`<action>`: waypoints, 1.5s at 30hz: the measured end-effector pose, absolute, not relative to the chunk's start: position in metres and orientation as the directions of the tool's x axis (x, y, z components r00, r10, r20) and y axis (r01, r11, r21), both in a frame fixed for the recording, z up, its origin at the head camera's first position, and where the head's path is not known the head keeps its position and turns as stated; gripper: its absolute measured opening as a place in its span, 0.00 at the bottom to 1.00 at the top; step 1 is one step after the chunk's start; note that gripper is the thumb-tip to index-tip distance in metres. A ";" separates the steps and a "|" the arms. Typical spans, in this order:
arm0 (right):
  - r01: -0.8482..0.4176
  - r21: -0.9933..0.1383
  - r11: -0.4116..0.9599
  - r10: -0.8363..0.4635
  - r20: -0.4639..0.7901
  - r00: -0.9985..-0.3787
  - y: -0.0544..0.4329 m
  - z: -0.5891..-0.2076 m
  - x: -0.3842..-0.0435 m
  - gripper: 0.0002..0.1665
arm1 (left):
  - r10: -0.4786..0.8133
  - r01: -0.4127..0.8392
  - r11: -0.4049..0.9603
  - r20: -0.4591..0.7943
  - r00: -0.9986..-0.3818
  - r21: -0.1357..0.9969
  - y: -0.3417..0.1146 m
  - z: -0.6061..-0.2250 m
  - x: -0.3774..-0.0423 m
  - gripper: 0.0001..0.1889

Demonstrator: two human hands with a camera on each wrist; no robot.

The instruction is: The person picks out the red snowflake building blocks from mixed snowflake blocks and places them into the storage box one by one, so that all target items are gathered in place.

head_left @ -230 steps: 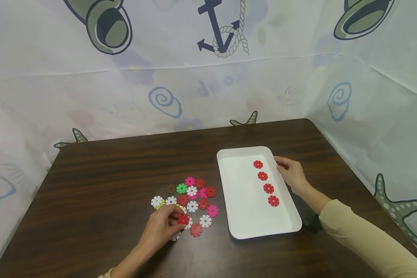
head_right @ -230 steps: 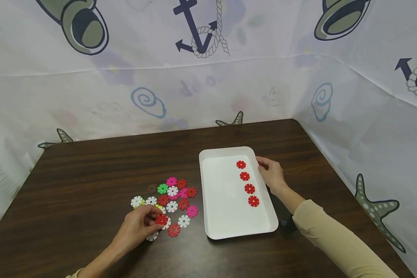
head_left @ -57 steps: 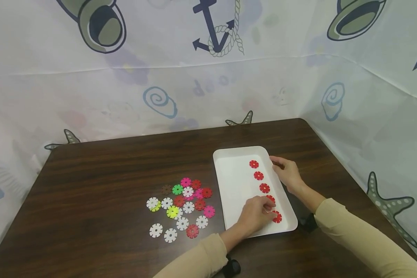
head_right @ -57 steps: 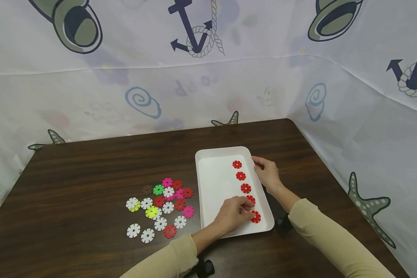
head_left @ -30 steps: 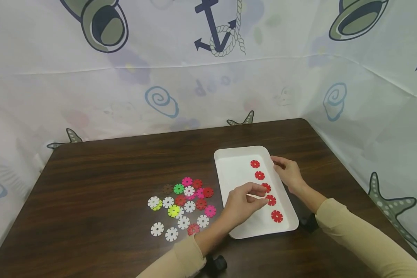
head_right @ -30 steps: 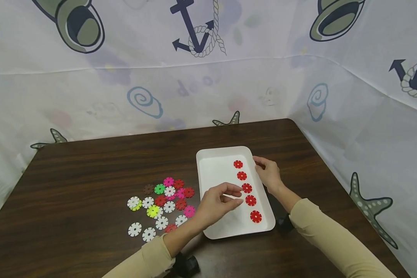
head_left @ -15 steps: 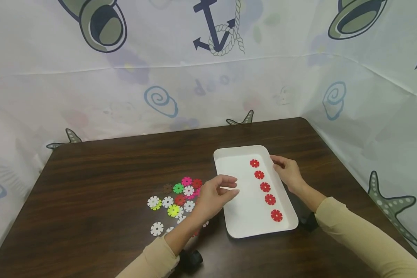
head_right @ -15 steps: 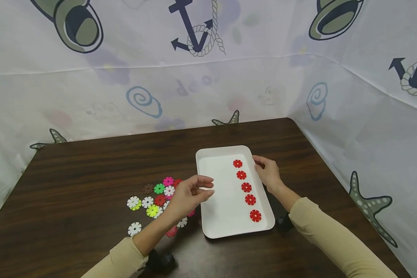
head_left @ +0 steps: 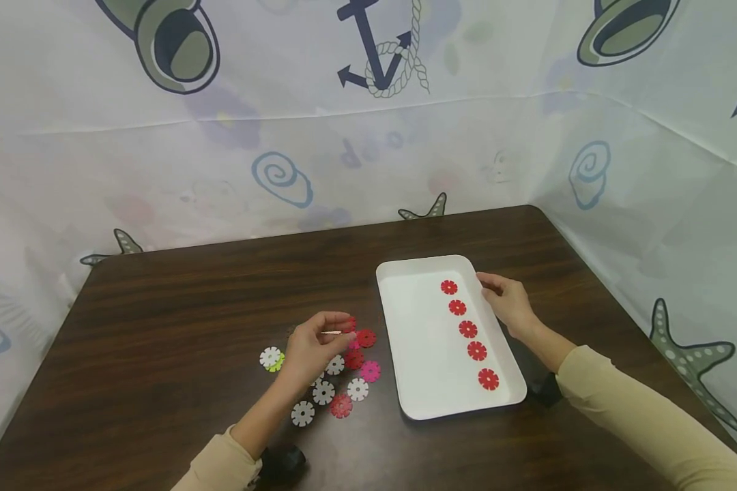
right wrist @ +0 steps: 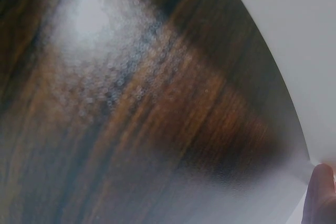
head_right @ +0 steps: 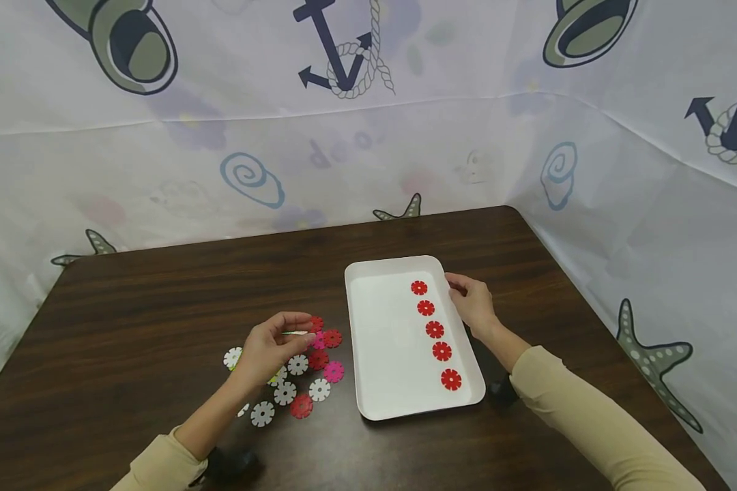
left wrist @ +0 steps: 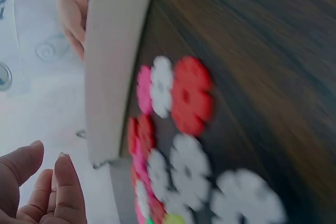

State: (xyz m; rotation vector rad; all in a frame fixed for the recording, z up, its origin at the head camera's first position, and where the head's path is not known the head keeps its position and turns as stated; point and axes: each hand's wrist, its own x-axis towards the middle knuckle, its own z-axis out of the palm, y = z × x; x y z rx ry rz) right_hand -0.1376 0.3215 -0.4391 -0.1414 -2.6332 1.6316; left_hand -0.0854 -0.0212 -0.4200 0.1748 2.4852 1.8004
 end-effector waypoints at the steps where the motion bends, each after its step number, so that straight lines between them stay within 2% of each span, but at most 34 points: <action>1: 0.055 -0.894 0.444 0.098 -0.013 -0.995 0.322 -0.439 -0.138 0.25 | 0.121 0.043 0.316 0.004 -0.993 0.948 -0.025 -0.422 -0.085 0.19; 14: 0.057 -0.888 0.457 0.096 -0.014 -0.995 0.322 -0.439 -0.137 0.25 | 0.057 0.000 0.465 -0.030 -0.998 0.885 -0.061 -0.438 -0.081 0.20; 25: 0.056 -0.883 0.465 0.092 -0.015 -0.996 0.322 -0.440 -0.137 0.26 | 0.026 -0.027 0.577 -0.051 -0.998 0.816 -0.067 -0.450 -0.084 0.18; 35: 0.056 -0.885 0.463 0.096 -0.013 -0.995 0.322 -0.440 -0.137 0.25 | 0.043 0.029 0.676 0.000 -0.999 0.736 -0.067 -0.453 -0.086 0.18; 45: 0.037 -0.886 0.463 0.091 0.006 -0.996 0.324 -0.444 -0.141 0.25 | 0.073 0.089 0.717 0.053 -0.996 0.691 -0.066 -0.455 -0.086 0.16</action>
